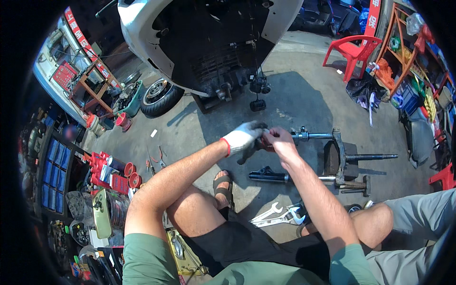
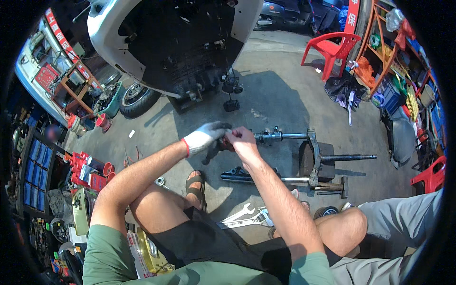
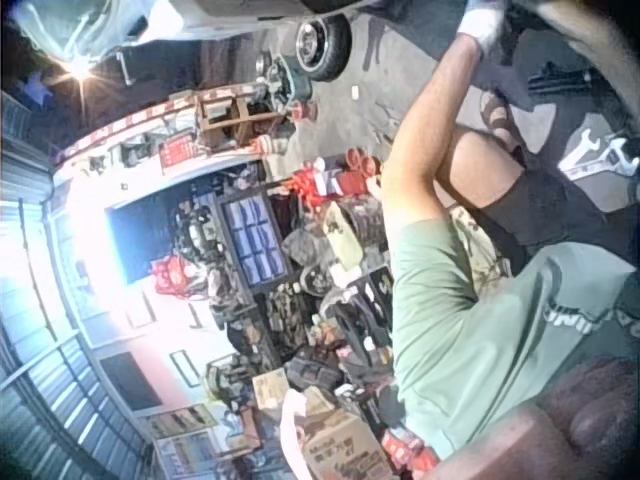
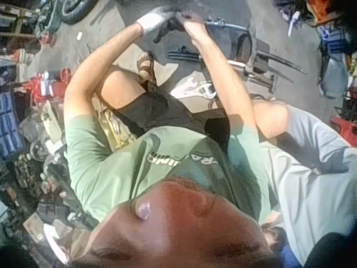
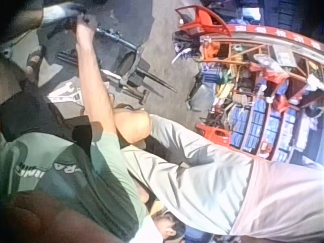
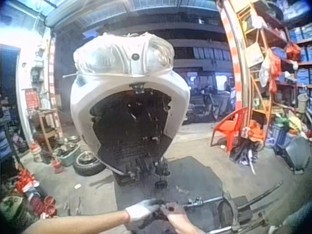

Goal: The person is repairing a motorcycle by handling various parts and tools. They apply grease to components, wipe parts with a cloth, and manipulate tools and motorcycle parts on the floor.

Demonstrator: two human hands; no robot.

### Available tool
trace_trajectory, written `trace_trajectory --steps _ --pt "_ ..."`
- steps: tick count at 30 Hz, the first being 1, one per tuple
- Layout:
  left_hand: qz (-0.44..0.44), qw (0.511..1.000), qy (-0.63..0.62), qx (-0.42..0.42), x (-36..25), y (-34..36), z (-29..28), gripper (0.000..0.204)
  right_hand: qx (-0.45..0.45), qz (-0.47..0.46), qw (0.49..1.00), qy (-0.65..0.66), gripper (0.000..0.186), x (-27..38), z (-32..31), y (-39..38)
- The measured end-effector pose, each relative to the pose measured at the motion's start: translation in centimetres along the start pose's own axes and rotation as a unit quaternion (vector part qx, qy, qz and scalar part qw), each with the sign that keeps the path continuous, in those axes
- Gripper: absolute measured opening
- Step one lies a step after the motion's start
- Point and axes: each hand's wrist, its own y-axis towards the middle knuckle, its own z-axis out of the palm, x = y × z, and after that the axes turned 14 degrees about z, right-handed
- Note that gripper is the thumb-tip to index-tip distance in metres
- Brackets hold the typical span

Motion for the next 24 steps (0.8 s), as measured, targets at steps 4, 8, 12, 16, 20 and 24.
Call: trace_trajectory --steps 4,8,12,16,20,24 --pt "0.042 0.955 0.294 0.007 -0.7 0.3 1.7 0.043 -0.049 0.065 0.987 0.14 0.015 -3.4 -2.5 -0.8" --pt "-0.024 0.981 0.145 0.126 1.3 0.6 2.6 0.054 -0.071 0.112 0.974 0.182 0.015 -6.9 -2.9 -0.9" --pt "-0.006 0.972 0.193 0.135 3.1 0.4 3.1 0.056 -0.009 0.117 0.954 0.275 0.01 -8.1 -2.2 -1.5" --pt "0.003 0.957 0.243 0.159 3.3 -0.1 2.6 0.052 0.046 0.104 0.961 0.25 0.011 -9.2 -2.4 -1.0" --pt "0.003 0.956 0.276 0.1 4.8 -0.3 2.0 0.04 0.031 0.081 0.983 0.161 0.007 -9.6 -3.0 -0.8" --pt "-0.079 0.977 0.193 0.051 2.0 0.0 1.3 0.035 0.029 0.092 0.97 0.223 0.009 -9.9 -3.8 -1.0"
